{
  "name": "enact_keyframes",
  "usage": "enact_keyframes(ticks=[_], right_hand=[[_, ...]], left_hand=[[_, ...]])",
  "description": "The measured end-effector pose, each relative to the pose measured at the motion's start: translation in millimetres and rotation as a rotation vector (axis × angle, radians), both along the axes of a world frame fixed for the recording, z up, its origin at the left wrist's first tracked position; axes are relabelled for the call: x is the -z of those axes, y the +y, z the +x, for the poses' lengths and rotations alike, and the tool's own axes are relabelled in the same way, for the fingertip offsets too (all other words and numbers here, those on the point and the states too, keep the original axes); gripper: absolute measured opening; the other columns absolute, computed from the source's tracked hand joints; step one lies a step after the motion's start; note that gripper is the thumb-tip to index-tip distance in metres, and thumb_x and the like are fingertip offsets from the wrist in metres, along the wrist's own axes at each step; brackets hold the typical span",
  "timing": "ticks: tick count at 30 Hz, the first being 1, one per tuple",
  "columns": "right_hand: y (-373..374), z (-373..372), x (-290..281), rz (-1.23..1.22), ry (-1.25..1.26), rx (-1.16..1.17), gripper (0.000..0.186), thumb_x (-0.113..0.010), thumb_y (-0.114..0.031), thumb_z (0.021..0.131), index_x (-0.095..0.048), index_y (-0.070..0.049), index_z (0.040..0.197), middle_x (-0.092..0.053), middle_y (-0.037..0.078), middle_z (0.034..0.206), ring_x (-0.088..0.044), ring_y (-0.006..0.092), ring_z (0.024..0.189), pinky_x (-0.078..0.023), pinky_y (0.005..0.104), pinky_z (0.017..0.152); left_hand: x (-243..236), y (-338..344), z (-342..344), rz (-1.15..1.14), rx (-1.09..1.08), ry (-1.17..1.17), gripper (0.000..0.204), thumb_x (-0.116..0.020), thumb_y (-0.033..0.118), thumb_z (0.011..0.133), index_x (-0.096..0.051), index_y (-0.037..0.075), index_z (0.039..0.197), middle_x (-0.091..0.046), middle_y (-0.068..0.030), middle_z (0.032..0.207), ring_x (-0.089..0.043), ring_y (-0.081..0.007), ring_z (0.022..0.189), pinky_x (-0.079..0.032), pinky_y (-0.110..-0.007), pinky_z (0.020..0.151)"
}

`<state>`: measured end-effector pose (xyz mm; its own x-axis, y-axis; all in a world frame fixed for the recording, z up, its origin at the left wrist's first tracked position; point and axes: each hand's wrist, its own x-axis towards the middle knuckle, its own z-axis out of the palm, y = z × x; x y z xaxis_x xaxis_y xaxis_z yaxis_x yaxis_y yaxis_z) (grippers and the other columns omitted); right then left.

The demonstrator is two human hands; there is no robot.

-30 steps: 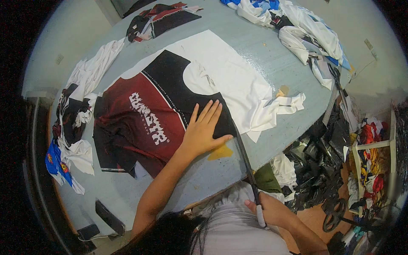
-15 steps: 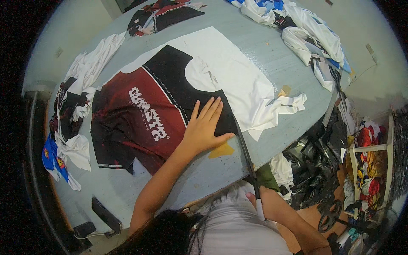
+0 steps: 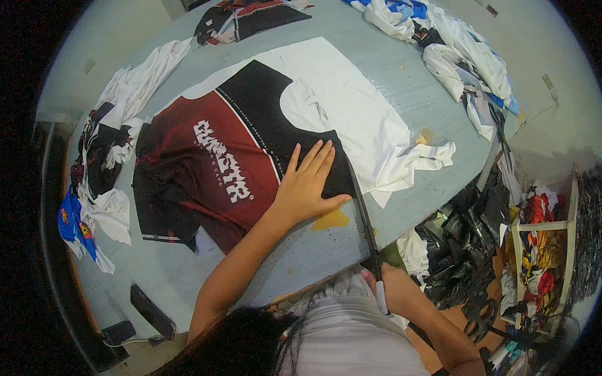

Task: Cutting out parts of a jersey garment from flat fabric on a table using large tailoring scissors.

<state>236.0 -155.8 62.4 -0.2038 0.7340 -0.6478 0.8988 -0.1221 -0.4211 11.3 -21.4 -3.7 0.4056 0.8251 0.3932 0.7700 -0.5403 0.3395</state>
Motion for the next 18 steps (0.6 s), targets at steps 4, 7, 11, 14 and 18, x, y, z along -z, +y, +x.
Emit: enact_keyframes(ticks=[4, 7, 11, 14, 18], right_hand=[[3, 10, 2, 0.153, 0.031, -0.095, 0.046, -0.044, -0.039, 0.092, -0.050, 0.006, 0.095, -0.058, 0.018, 0.060, -0.060, 0.0260, 0.051, -0.046, 0.0338, 0.050], [20, 0, -11, -0.048, 0.038, -0.022, 0.051, -0.044, -0.043, 0.091, -0.050, 0.007, 0.099, -0.058, 0.016, 0.059, -0.060, 0.0240, 0.051, -0.047, 0.0328, 0.051], [31, -13, -13, -0.066, 0.065, 0.021, 0.066, -0.040, -0.053, 0.090, -0.052, 0.012, 0.079, -0.056, 0.031, 0.073, -0.057, 0.0435, 0.073, -0.044, 0.0431, 0.069], [31, -14, -13, -0.076, 0.074, 0.050, 0.064, -0.040, -0.052, 0.090, -0.051, 0.010, 0.083, -0.057, 0.026, 0.069, -0.058, 0.0357, 0.066, -0.045, 0.0392, 0.063], [29, -14, -16, -0.050, 0.099, 0.042, 0.061, -0.040, -0.052, 0.090, -0.049, 0.008, 0.088, -0.057, 0.013, 0.058, -0.059, 0.0192, 0.049, -0.047, 0.0311, 0.049]], left_hand=[[-1, 2, 1, 0.003, -0.003, -0.012, 0.089, -0.058, 0.057, 0.072, -0.038, -0.009, 0.128, -0.037, -0.0191, 0.136, -0.029, -0.0278, 0.130, -0.013, -0.049, 0.108], [-1, 0, 0, -0.001, -0.020, -0.034, 0.091, -0.059, 0.057, 0.071, -0.035, -0.009, 0.129, -0.036, -0.0207, 0.136, -0.029, -0.0283, 0.131, -0.012, -0.049, 0.108], [-1, -2, 0, 0.001, -0.028, -0.053, 0.093, -0.060, 0.056, 0.070, -0.034, -0.010, 0.129, -0.036, -0.0225, 0.135, -0.030, -0.0287, 0.130, -0.012, -0.049, 0.108], [-2, -2, 0, -0.004, -0.026, -0.054, 0.092, -0.060, 0.055, 0.069, -0.036, -0.011, 0.128, -0.037, -0.0222, 0.134, -0.030, -0.0285, 0.130, -0.013, -0.049, 0.108], [-1, -3, -1, -0.010, -0.026, -0.010, 0.092, -0.056, 0.060, 0.072, -0.036, -0.010, 0.128, -0.036, -0.0212, 0.136, -0.028, -0.0281, 0.131, -0.011, -0.049, 0.109]])
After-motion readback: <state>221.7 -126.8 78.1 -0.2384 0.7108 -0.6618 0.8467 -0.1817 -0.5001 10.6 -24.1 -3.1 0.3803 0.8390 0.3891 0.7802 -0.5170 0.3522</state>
